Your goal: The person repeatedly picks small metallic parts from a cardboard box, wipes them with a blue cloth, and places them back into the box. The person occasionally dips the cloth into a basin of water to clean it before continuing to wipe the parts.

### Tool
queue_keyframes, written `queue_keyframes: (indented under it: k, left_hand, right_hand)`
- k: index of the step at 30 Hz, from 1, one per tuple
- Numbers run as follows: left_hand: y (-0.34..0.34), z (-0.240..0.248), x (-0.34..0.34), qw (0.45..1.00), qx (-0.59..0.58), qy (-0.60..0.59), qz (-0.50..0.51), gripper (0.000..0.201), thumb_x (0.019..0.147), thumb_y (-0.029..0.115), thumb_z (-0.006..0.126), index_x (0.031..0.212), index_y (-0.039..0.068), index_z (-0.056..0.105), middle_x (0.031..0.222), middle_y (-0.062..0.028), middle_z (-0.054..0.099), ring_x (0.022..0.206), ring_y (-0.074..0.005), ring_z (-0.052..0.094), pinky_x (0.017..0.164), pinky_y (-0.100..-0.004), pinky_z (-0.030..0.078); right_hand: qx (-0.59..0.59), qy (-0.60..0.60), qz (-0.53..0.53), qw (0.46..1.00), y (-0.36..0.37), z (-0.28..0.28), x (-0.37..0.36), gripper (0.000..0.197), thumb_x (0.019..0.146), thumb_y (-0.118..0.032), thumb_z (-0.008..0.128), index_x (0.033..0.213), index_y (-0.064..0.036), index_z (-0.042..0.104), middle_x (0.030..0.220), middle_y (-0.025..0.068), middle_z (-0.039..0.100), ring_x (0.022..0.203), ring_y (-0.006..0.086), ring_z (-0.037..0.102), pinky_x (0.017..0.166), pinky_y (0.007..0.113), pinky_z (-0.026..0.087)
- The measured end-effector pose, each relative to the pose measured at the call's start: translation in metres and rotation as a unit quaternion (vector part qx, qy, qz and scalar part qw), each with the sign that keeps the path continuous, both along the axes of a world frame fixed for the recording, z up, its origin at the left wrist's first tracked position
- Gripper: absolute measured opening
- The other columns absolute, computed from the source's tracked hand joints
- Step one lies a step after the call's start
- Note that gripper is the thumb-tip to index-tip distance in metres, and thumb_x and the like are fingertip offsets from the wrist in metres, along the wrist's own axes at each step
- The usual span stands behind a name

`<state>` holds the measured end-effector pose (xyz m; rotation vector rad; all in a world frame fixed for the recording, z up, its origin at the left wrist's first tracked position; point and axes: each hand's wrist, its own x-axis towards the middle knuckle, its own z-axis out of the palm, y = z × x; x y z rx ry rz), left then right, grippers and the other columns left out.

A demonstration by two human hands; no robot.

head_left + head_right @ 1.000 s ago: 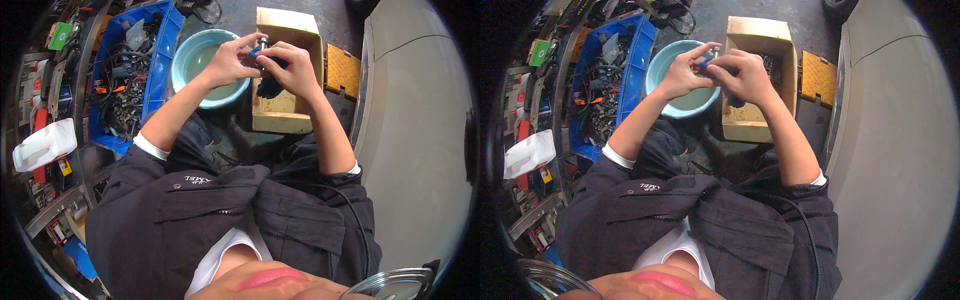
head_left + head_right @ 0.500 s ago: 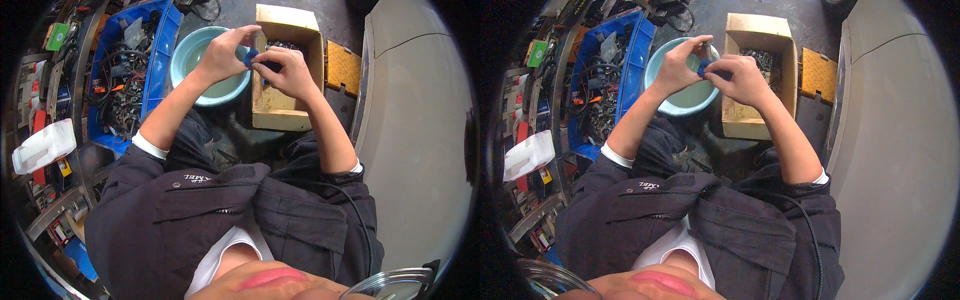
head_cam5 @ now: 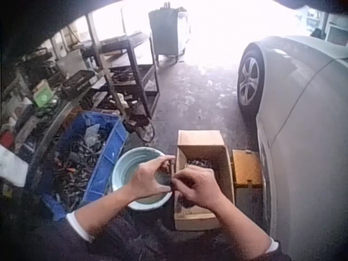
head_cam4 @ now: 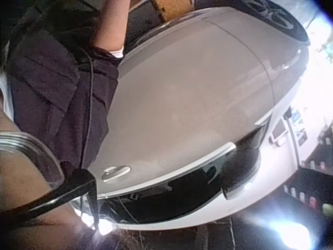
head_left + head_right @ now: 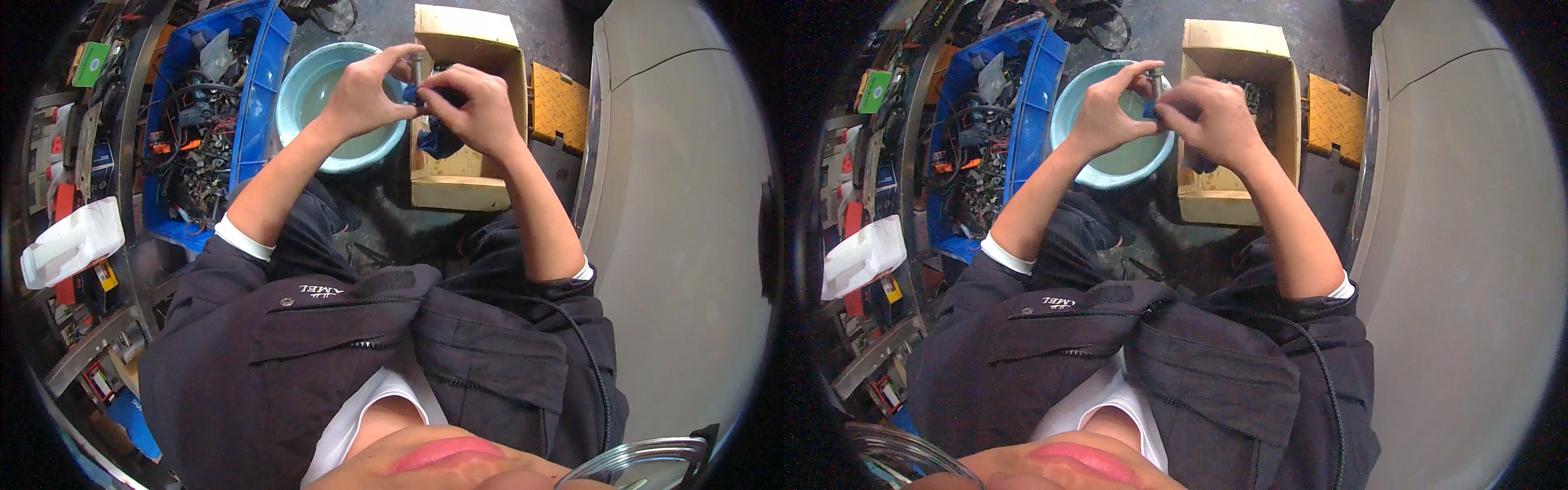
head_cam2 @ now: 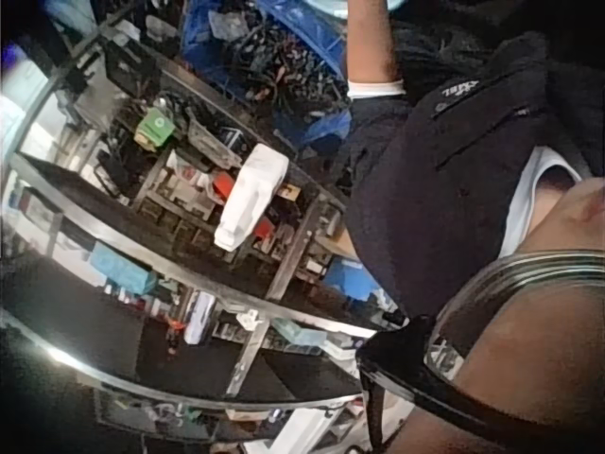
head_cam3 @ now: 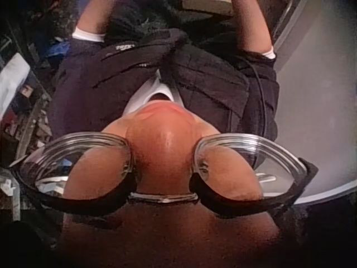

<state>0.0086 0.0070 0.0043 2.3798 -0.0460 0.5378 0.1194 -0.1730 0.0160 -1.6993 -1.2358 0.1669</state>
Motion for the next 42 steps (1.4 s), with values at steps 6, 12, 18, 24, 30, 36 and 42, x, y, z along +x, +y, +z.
queue_keyframes:
  k: [6, 12, 18, 24, 30, 36, 42]
  left_hand:
    - [-0.015, -0.004, -0.001, 0.998, 0.001, -0.052, -0.043, 0.076, 0.063, 0.023, 0.090, 0.132, 0.011, 0.060, 0.099, -0.0112, 0.069, 0.089, -0.0221, 0.069, 0.087, -0.0342, 0.056]
    - [0.027, 0.010, 0.000, 0.997, 0.069, -0.020, 0.029, 0.076, 0.065, 0.027, 0.091, 0.133, 0.013, 0.059, 0.094, -0.0082, 0.070, 0.089, -0.0196, 0.069, 0.085, -0.0323, 0.056]
    - [0.110, 0.022, -0.050, 0.964, 0.122, 0.189, 0.143, 0.082, 0.064, 0.042, 0.090, 0.132, 0.008, 0.059, 0.093, -0.0107, 0.071, 0.086, -0.0228, 0.070, 0.079, -0.0350, 0.056]
    - [0.163, -0.030, -0.184, 0.858, 0.043, 0.272, 0.433, 0.084, 0.066, 0.038, 0.085, 0.138, 0.009, 0.054, 0.093, -0.0114, 0.072, 0.093, -0.0281, 0.069, 0.086, -0.0394, 0.053]
    - [0.192, -0.117, -0.343, 0.700, 0.107, 0.343, 0.617, 0.092, 0.069, 0.044, 0.083, 0.144, 0.007, 0.046, 0.104, -0.0092, 0.074, 0.107, -0.0316, 0.067, 0.097, -0.0430, 0.049]
    - [0.093, 0.011, -0.215, 0.869, -0.087, 0.114, 0.473, 0.055, 0.088, 0.020, 0.072, 0.137, 0.004, 0.055, 0.100, -0.0126, 0.073, 0.096, -0.0239, 0.070, 0.088, -0.0369, 0.054]
    - [-0.009, -0.004, -0.089, 0.967, -0.150, 0.179, 0.097, 0.091, 0.079, 0.034, 0.083, 0.153, 0.013, 0.034, 0.135, -0.0203, 0.056, 0.120, -0.0301, 0.059, 0.097, -0.0430, 0.051]
  right_hand:
    - [0.063, -0.017, -0.068, 0.996, 0.003, 0.001, -0.007, 0.014, 0.084, -0.014, 0.074, 0.090, -0.0038, 0.066, 0.080, 0.0126, 0.071, 0.072, 0.0266, 0.072, 0.067, 0.034, 0.057]
    - [-0.065, -0.047, 0.019, 0.997, 0.001, -0.006, 0.005, 0.017, 0.086, -0.018, 0.072, 0.087, -0.0021, 0.067, 0.077, 0.0174, 0.068, 0.075, 0.0346, 0.070, 0.069, 0.040, 0.056]
    - [-0.078, -0.028, -0.074, 0.994, 0.004, 0.005, 0.007, 0.021, 0.089, -0.023, 0.072, 0.090, -0.0019, 0.068, 0.078, 0.0163, 0.070, 0.070, 0.0285, 0.070, 0.067, 0.036, 0.055]
    - [-0.042, -0.004, -0.086, 0.995, 0.011, 0.009, 0.006, 0.020, 0.089, -0.021, 0.073, 0.094, -0.0019, 0.071, 0.077, 0.0114, 0.071, 0.068, 0.0168, 0.068, 0.064, 0.028, 0.053]
    - [0.027, 0.101, -0.109, 0.989, 0.026, -0.007, 0.010, 0.023, 0.088, -0.025, 0.071, 0.099, -0.0049, 0.070, 0.080, 0.0124, 0.072, 0.072, 0.0205, 0.070, 0.069, 0.032, 0.053]
    - [0.159, 0.368, 0.050, 0.915, 0.024, -0.012, 0.018, 0.025, 0.095, -0.010, 0.063, 0.119, -0.0061, 0.061, 0.100, 0.0030, 0.067, 0.088, 0.0096, 0.059, 0.078, 0.024, 0.047]
    - [0.192, 0.532, 0.213, 0.796, 0.019, 0.004, 0.010, 0.033, 0.098, -0.008, 0.060, 0.131, -0.0107, 0.054, 0.118, 0.0034, 0.059, 0.100, 0.0115, 0.058, 0.086, 0.024, 0.047]
